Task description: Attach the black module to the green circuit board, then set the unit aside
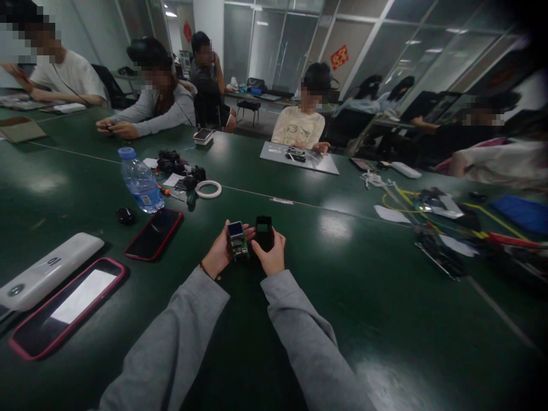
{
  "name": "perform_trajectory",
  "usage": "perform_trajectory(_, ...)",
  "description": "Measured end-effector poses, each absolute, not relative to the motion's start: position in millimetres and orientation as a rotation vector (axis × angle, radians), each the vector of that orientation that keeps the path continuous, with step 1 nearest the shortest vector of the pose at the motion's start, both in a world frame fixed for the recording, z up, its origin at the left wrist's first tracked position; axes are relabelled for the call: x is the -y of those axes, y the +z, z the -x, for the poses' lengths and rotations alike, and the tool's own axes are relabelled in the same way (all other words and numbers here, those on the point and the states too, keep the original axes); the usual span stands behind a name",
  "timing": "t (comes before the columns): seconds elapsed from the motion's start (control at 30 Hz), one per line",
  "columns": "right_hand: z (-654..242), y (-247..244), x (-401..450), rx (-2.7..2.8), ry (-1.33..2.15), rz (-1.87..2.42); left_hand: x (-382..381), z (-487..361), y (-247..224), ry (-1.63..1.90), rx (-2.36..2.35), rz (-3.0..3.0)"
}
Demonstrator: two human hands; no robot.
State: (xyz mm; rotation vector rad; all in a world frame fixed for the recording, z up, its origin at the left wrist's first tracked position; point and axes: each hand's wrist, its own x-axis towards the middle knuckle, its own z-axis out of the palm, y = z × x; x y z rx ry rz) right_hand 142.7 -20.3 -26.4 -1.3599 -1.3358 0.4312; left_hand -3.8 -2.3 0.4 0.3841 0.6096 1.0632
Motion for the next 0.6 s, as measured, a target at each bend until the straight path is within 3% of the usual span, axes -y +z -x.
perform_trajectory(0.27, -194, -19, 27, 1.227, 0.344, 1.408, 2, 7, 0, 1.051, -0.558, -0.405)
perform_trajectory(0.6, -466, -17, 112, 0.758, -0.173, 1.878, 3, 10, 1, 1.044, -0.515, -0.421)
